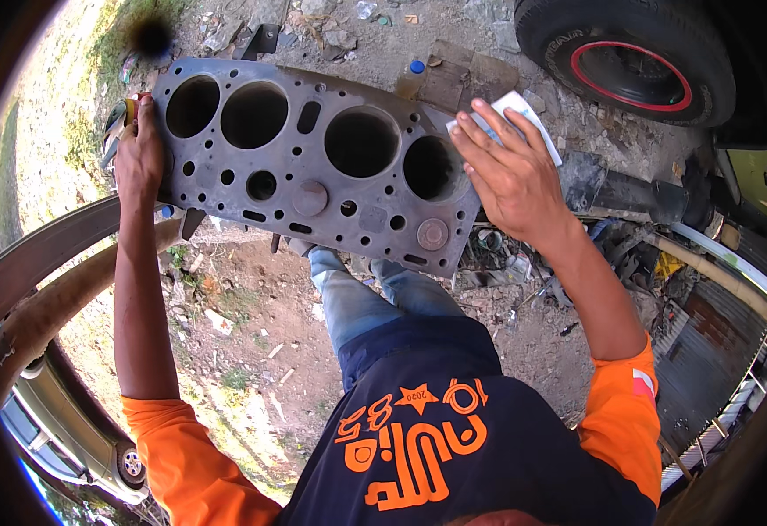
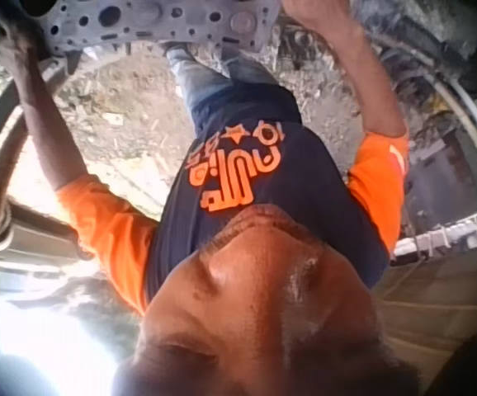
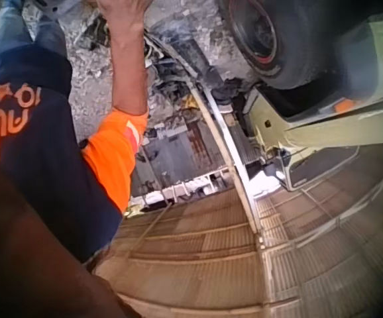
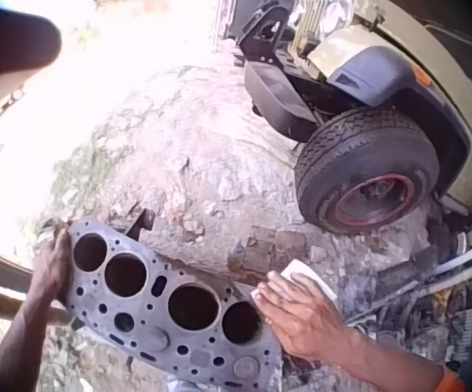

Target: The person cleans and sands the surface and cylinder walls of an engine block using a cloth and a piece of sandpaper.

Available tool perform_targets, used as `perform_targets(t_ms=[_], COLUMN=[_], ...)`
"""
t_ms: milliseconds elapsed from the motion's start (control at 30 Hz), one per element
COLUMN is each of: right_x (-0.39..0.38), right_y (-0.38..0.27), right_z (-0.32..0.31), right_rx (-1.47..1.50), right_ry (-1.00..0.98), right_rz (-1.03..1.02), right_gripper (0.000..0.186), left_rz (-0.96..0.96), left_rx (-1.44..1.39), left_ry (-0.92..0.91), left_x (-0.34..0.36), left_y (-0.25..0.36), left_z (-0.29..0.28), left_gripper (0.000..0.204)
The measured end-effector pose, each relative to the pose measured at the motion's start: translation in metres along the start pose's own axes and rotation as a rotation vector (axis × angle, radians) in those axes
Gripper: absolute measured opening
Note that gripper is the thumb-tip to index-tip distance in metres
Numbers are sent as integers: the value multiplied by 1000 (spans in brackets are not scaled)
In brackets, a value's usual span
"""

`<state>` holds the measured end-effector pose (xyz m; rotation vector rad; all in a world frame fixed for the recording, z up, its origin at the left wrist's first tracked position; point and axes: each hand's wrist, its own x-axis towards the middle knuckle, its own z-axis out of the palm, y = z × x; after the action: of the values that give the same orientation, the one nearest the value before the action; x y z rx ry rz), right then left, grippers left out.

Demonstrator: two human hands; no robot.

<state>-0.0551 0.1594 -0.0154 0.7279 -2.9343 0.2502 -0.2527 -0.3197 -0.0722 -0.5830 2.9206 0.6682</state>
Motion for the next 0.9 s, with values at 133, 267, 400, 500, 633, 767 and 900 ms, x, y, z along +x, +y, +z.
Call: perform_targets(t_ms=[133, 267, 400, 500, 633, 767, 900], right_x=[34, 12, 38, 14, 34, 21, 37], right_y=[-2, 2, -5, -3, -6, -5, -6], right_z=[8, 4, 11, 8, 6, 12, 5], right_rx=[13, -4, 17, 29, 16, 36, -33], right_ry=[19, 18, 32, 17, 34, 37, 44], right_rz=[-26, -30, -52, -30, -53, -33, -60], right_gripper=[41, 38, 40, 39, 40, 39, 40], left_rz=[-20, -39, -14, -31, -24, -25, -29], left_rx=[-4, 49, 6, 6, 0, -13, 2], left_ry=[-28, -31, -62, -33, -78, -22, -44], left_x=[7, -1, 12, 5, 5, 5, 4], left_y=[-15, 4, -20, -8, -5, -10, -4], left_z=[0, -4, -2, 0, 0, -2, -1], left_gripper=[104, 106, 108, 107, 107, 109, 109])
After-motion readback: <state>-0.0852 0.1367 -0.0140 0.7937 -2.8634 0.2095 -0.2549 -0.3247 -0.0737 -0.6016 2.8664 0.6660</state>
